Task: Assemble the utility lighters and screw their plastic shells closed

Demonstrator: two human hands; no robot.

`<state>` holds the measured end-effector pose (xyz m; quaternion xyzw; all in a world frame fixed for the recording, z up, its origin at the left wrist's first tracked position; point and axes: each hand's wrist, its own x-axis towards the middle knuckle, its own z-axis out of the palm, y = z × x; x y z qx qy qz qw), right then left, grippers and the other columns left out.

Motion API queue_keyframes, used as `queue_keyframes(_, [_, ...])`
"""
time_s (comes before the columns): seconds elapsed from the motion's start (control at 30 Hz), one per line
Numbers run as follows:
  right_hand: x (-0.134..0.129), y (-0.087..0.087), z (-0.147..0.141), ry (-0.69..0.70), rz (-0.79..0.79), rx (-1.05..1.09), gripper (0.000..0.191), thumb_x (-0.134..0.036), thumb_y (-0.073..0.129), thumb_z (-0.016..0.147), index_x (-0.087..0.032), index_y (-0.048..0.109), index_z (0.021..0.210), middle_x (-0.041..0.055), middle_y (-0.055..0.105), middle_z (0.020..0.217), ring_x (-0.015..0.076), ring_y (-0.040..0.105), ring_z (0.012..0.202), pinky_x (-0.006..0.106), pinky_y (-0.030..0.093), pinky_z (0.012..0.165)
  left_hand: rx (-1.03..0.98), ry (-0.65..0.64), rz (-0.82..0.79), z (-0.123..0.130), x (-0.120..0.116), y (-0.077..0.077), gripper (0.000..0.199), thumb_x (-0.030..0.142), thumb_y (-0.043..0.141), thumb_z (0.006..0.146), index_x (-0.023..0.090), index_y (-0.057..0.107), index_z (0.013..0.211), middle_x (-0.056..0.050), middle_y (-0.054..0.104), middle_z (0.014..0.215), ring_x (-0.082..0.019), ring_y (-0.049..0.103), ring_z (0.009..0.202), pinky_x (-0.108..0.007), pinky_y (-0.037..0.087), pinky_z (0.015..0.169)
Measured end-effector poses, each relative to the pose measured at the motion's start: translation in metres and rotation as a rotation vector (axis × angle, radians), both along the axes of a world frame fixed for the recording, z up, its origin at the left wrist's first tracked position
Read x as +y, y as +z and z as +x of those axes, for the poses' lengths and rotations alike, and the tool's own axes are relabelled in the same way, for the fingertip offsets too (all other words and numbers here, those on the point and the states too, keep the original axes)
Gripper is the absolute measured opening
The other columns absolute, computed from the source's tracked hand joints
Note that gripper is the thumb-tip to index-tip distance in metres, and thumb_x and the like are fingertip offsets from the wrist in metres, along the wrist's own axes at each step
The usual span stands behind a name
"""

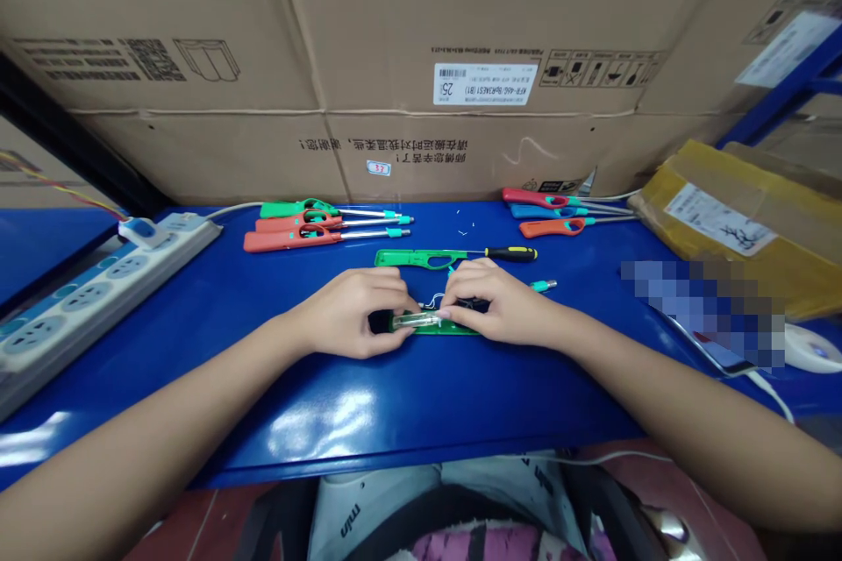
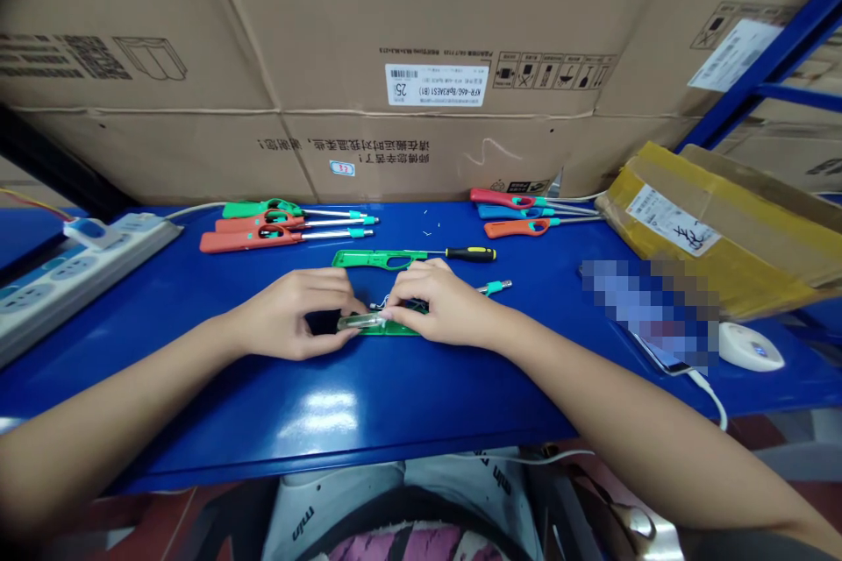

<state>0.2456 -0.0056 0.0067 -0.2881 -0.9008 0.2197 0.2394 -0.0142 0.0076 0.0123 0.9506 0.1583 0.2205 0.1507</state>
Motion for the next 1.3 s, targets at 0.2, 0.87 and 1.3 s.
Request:
queue_keyframes(0.2, [0.000,-0.008,-0.002,0.025,0.018,-0.053,0.014,-0.028,0.065,0.098,-0.023,0.073,0.089,0.0012,0.074,0.090,0.0188,0.062,0.094,0.039,0.035,0.096,0.092,0.006,-0.018,-0.002,0.000,0.004,0.017,0.022,0.063,0.088,0.020,0.075,0.099,-0.003,0.070,0.080,-0.017,0.063,0.074,-0.029,0.053,0.071])
queue_keyframes(0.87, [0.002,-0.006,0.003,-0.024,0.138,-0.140,0.009,-0.029,0.068,0.096,-0.023,0.071,0.089,0.0027,0.072,0.096,0.0210,0.061,0.098,0.041,0.033,0.094,0.061,0.072,-0.129,-0.003,0.005,-0.007,0.021,0.030,0.064,0.097,0.023,0.081,0.108,-0.005,0.069,0.091,-0.016,0.067,0.080,-0.027,0.056,0.078])
queue_keyframes(1.3, [0.003,-0.002,0.004,-0.149,0.049,-0.080,0.010,-0.031,0.069,0.094,-0.022,0.068,0.090,0.0017,0.073,0.096,0.0211,0.062,0.096,0.039,0.036,0.093,0.067,0.074,-0.095,-0.002,0.005,-0.009,0.023,0.026,0.061,0.098,0.023,0.080,0.110,-0.006,0.069,0.098,-0.017,0.068,0.087,-0.029,0.056,0.081])
